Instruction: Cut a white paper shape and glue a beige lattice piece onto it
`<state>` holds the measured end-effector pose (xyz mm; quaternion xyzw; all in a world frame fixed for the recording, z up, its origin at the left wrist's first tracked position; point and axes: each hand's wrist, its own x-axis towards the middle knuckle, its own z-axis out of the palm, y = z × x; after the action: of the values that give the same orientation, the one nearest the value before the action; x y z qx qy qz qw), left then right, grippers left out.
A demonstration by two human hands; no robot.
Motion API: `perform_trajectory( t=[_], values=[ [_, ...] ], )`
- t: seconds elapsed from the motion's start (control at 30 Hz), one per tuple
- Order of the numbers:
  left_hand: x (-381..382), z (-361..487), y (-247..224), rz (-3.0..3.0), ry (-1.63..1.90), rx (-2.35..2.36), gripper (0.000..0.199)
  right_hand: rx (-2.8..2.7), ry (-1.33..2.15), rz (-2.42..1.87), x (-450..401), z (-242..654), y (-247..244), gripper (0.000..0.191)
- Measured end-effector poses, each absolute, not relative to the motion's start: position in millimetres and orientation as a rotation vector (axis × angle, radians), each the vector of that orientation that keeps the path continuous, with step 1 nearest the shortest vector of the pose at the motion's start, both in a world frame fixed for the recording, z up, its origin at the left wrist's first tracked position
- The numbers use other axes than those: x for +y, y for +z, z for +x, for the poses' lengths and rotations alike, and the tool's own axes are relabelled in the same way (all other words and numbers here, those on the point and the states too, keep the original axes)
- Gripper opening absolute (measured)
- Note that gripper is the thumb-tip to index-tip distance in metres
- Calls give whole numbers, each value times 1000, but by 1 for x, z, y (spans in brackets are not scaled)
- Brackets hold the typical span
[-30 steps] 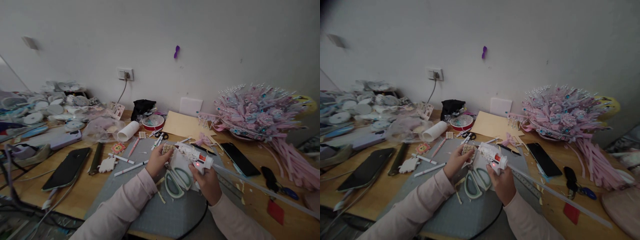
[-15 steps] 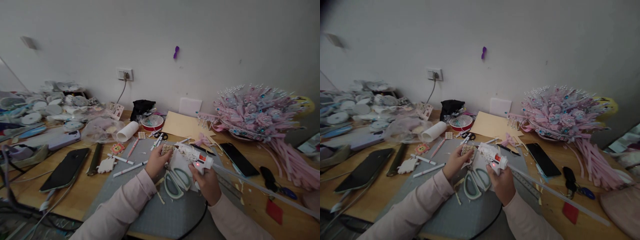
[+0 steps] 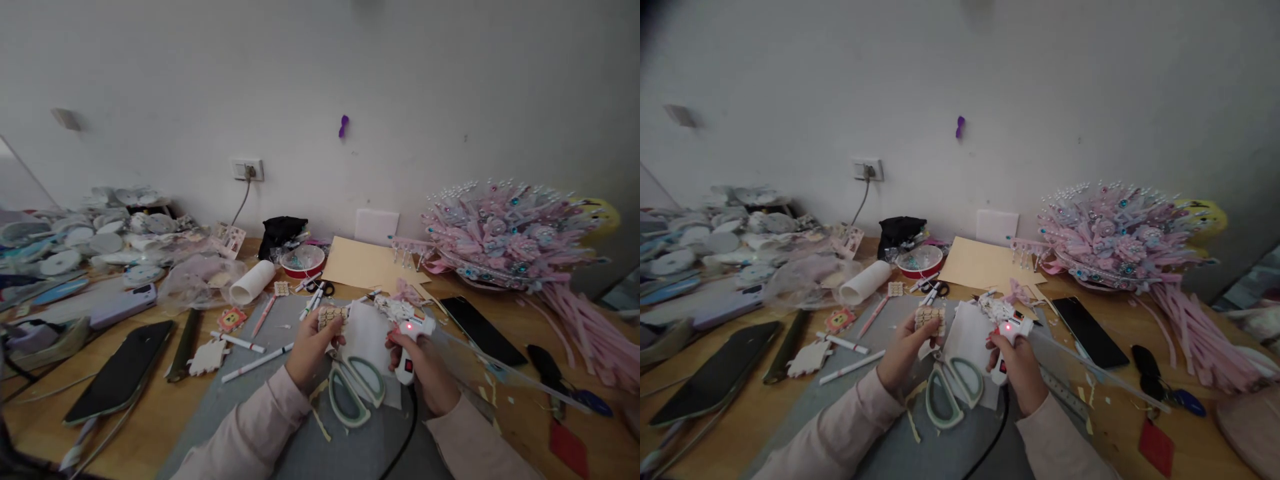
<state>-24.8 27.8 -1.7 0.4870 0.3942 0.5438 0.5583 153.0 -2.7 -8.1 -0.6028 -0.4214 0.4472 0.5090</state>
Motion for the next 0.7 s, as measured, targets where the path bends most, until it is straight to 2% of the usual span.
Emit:
perform_trajectory(
  t=[0.07,0.3,0.47,0.53,0.7],
  values=[
    [25,-23,-1,1064,1272,883,31,-1138,1077,-1544,5,160,-12,30],
    [20,-22,-2,1027,1166,846,33,-1493,629,-1771,9,175,-25,40],
    [13,-20,0,1132,1086,866,35,-1688,359,-1928,-3,169,-11,47],
    [12,-19,-2,1162,1059,861,35,-1710,389,-1726,-8,162,-4,38],
    [12,-18,-11,1164,1042,834,30,-1515,820,-1268,-18,145,2,22]
  ],
)
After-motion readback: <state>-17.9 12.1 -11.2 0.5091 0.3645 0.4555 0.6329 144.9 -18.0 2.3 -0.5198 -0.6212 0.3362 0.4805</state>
